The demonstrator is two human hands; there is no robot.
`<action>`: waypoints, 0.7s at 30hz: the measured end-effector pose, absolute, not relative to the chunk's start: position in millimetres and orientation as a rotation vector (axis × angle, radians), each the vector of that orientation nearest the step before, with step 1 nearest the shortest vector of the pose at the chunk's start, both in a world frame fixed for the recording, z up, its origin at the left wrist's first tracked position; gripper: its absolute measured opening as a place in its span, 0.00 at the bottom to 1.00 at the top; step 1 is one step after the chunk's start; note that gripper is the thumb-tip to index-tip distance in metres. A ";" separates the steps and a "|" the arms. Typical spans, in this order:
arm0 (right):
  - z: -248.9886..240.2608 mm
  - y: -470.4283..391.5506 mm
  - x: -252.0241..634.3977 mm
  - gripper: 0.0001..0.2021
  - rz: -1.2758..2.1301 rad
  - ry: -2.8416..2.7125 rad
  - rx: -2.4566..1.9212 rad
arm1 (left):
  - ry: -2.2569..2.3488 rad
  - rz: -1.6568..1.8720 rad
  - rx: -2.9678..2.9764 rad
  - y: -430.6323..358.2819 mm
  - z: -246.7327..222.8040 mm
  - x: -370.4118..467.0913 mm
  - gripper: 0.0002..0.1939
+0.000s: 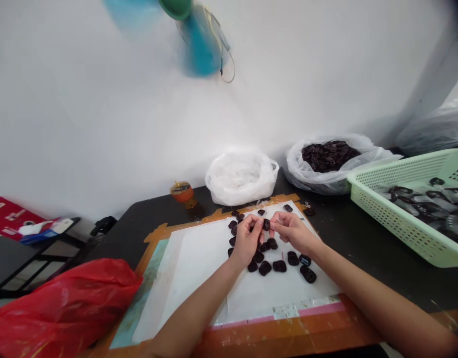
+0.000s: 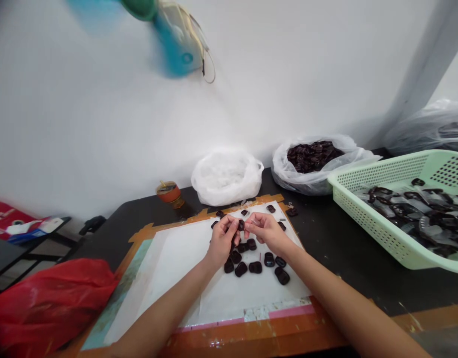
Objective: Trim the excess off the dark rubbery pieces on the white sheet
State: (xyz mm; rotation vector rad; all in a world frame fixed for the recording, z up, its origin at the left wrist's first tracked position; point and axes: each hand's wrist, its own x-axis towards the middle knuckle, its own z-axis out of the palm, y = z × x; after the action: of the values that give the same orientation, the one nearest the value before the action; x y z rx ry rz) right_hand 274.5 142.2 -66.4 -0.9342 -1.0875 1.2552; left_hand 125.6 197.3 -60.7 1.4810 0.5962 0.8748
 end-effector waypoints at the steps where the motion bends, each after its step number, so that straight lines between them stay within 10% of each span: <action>1: -67.0 142.4 273.8 0.18 1.269 -1.070 -0.922 | 0.599 0.877 1.500 197.5 -59.3 125.3 0.15; 21: -69.1 141.5 262.7 0.20 0.998 -1.060 -1.071 | 0.763 1.347 2.015 177.8 -56.1 122.9 0.07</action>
State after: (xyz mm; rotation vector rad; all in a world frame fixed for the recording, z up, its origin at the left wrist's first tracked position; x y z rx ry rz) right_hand 262.7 141.5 -69.1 -1.0705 -1.0604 0.9984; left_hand 122.9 177.8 -56.1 2.0149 0.7632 1.3469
